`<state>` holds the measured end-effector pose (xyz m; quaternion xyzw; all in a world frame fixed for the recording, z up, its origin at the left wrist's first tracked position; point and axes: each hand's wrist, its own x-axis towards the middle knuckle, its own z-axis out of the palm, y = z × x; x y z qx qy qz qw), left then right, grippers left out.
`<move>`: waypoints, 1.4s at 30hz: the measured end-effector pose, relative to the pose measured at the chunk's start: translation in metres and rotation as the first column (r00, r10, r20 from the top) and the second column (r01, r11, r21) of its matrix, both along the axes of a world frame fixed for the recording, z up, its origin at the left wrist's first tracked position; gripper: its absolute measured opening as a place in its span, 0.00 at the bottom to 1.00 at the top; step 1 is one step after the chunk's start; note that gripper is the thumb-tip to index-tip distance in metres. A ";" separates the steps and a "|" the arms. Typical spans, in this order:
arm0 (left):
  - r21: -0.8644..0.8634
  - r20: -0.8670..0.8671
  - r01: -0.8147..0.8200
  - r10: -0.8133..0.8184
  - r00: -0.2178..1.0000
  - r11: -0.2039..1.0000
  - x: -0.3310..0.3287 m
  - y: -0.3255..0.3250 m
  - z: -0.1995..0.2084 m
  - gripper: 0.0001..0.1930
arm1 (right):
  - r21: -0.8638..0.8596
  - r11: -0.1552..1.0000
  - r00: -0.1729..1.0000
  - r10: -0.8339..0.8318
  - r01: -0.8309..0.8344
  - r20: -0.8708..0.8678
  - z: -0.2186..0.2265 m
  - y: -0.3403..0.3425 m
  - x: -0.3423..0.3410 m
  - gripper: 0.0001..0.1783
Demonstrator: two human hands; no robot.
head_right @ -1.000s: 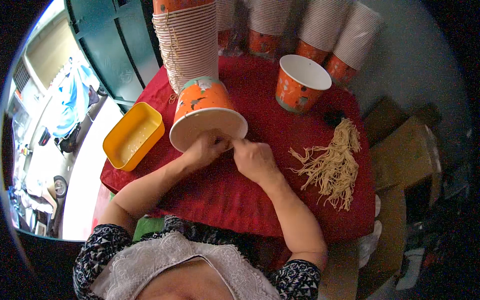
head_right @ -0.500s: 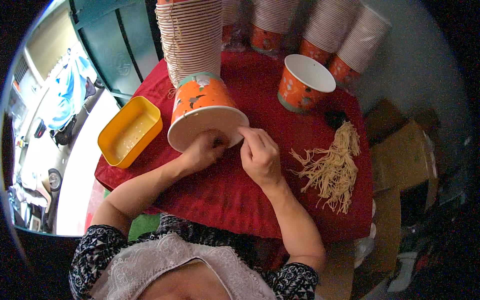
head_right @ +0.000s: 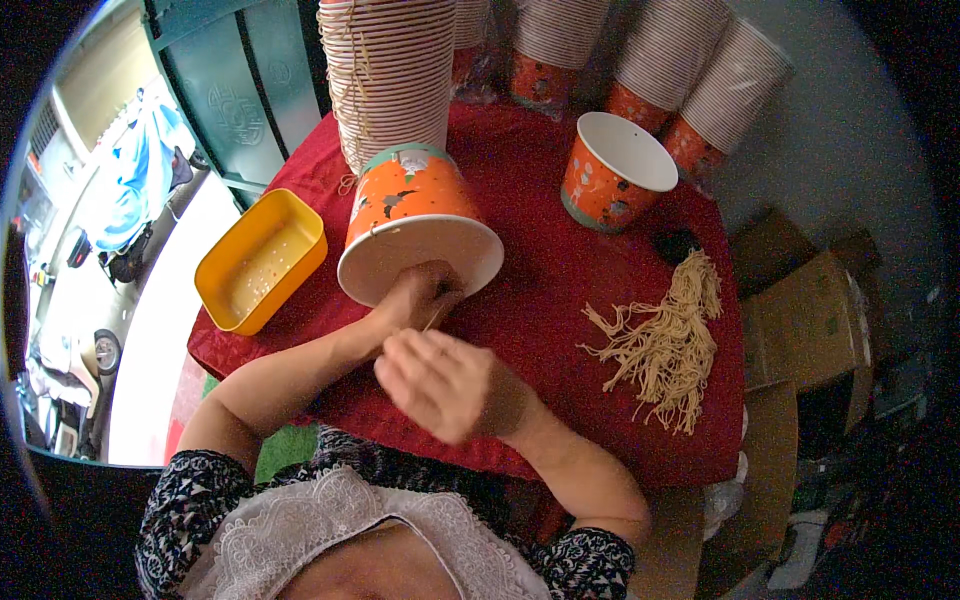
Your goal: Threading handles onto printed paper buckets.
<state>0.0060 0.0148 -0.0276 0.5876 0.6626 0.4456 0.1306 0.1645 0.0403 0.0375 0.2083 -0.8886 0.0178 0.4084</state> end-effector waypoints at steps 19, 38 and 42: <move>0.062 0.022 0.138 -0.140 0.990 0.988 -0.009 -0.003 0.001 0.08 | -0.401 0.647 0.757 -0.494 0.648 0.427 -0.046 0.047 -0.017 0.12; -0.309 0.439 0.223 -0.069 0.896 0.925 -0.016 0.003 0.019 0.10 | -0.492 0.566 0.749 -0.471 0.661 0.465 -0.057 0.057 -0.021 0.04; -0.236 0.413 0.216 -0.104 0.905 0.948 -0.016 0.005 0.024 0.08 | -0.539 0.567 0.782 -0.438 0.623 0.444 -0.059 0.059 -0.021 0.03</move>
